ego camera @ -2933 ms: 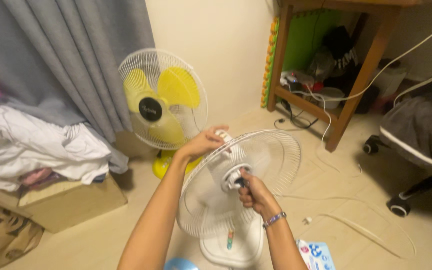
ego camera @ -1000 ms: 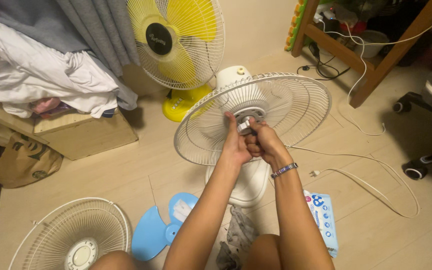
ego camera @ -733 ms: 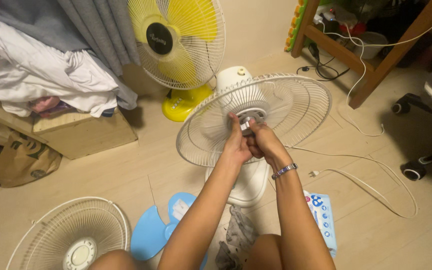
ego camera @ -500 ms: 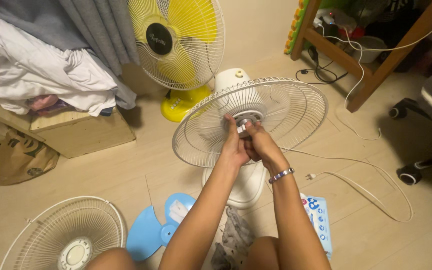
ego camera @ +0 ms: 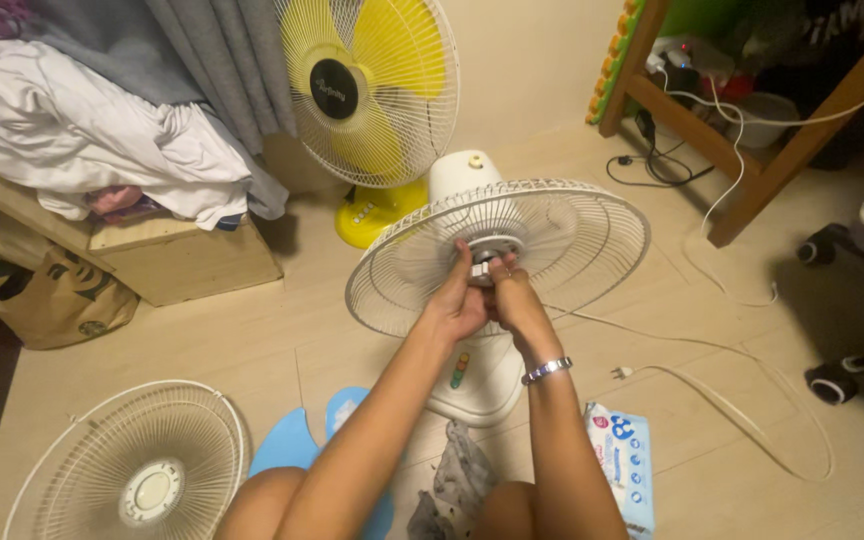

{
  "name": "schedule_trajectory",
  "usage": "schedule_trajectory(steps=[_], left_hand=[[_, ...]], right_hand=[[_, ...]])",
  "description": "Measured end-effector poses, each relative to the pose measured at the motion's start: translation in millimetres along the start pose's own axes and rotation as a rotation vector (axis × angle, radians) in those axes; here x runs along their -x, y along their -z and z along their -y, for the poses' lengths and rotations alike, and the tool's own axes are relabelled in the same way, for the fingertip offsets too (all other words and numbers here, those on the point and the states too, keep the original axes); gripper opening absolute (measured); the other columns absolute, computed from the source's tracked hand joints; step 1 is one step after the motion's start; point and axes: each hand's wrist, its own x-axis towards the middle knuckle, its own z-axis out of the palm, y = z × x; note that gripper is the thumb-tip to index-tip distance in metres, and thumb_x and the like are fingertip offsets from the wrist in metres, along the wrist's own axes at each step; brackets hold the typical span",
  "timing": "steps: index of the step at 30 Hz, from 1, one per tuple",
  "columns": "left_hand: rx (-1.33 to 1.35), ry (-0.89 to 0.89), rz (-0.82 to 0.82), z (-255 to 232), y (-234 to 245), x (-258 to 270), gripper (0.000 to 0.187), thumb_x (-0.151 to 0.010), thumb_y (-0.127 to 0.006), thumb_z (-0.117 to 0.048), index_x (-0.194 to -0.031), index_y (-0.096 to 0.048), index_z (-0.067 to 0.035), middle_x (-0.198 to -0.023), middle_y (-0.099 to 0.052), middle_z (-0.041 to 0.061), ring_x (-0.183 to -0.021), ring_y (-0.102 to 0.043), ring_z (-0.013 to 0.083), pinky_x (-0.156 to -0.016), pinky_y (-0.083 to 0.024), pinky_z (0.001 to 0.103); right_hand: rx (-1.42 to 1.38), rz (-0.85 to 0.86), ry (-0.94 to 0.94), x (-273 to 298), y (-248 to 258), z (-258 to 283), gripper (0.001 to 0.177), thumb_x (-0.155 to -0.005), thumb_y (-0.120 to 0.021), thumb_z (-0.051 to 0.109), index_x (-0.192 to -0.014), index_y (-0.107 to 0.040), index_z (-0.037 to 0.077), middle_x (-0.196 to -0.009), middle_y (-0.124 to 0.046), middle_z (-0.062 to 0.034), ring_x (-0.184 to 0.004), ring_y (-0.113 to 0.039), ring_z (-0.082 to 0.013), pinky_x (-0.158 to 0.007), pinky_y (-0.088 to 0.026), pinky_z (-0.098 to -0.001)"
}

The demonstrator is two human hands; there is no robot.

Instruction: The person reassembles a white electric fan by attaching a blue fan blade to the motor shaft and securing it with a nut. They then place the front wire cage over the blade and fasten it to the fan head.

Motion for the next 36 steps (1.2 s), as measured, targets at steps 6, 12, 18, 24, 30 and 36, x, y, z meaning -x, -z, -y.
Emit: schedule_trajectory(steps=[6, 12, 18, 24, 30, 36], left_hand=[[0.051, -0.026, -0.155, 4.6, -3.5, 1.7, 0.068, -0.084, -0.066, -0.066, -0.128, -0.061, -0.015, -0.116, -0.071, 0.003, -0.109, -0.067, 0.0204, -0.098, -0.05, 0.044], [0.234, -0.078, -0.079, 0.2, 0.8, -0.1, 0.059, -0.092, -0.073, -0.049, -0.131, -0.056, -0.009, -0.121, -0.066, 0.008, -0.112, -0.063, 0.0247, -0.097, -0.055, 0.042], [0.356, -0.086, -0.065, 6.9, 8.7, -5.7, 0.051, -0.084, -0.076, -0.042, -0.119, -0.057, -0.01, -0.105, -0.065, 0.007, -0.094, -0.063, 0.0247, -0.083, -0.056, 0.047], [0.385, -0.061, -0.074, 13.3, 22.9, -21.6, 0.04, -0.089, -0.075, -0.035, -0.113, -0.057, -0.008, -0.096, -0.06, 0.008, -0.083, -0.058, 0.0236, -0.078, -0.054, 0.048], [0.516, -0.029, -0.026, 23.1, 33.0, -41.2, 0.026, -0.099, -0.068, -0.033, -0.105, -0.059, -0.009, -0.088, -0.058, 0.004, -0.076, -0.054, 0.0185, -0.073, -0.052, 0.038], [0.491, -0.081, -0.004, 36.1, 37.0, -34.1, 0.025, -0.102, -0.063, -0.038, -0.103, -0.063, -0.013, -0.081, -0.056, 0.0, -0.068, -0.049, 0.0144, -0.062, -0.047, 0.032]], right_hand=[[0.379, -0.193, 0.09, 34.5, 2.4, 26.1, 0.066, -0.099, -0.047, 0.059, -0.116, -0.068, -0.002, -0.094, -0.077, -0.0241, -0.088, -0.075, -0.0345, -0.078, -0.055, -0.0413], [0.849, -0.326, 0.05, 76.0, -4.8, 65.0, 0.077, -0.097, -0.038, 0.071, -0.1, -0.077, 0.005, -0.097, -0.073, -0.0287, -0.098, -0.069, -0.0459, -0.086, -0.052, -0.0523], [0.71, -0.916, 0.875, 91.1, 16.1, 83.0, 0.065, -0.094, -0.082, 0.045, -0.123, -0.054, -0.007, -0.116, -0.058, -0.0262, -0.113, -0.055, -0.042, -0.097, -0.046, -0.0528], [1.02, -0.991, 1.16, 88.3, 32.7, 132.2, 0.08, -0.065, -0.095, 0.025, -0.133, -0.06, 0.001, -0.123, -0.063, -0.0188, -0.118, -0.053, -0.0393, -0.095, -0.04, -0.0546], [0.782, -0.704, 1.051, 55.5, 30.8, 144.2, 0.018, -0.082, -0.088, 0.008, -0.096, -0.077, 0.008, -0.093, -0.074, -0.0087, -0.08, -0.071, -0.0233, -0.072, -0.054, -0.0346], [0.76, -0.819, 1.04, 50.1, 28.3, 125.9, 0.024, -0.077, -0.092, 0.009, -0.093, -0.073, 0.005, -0.093, -0.071, -0.0125, -0.087, -0.067, -0.0301, -0.077, -0.052, -0.0399]])
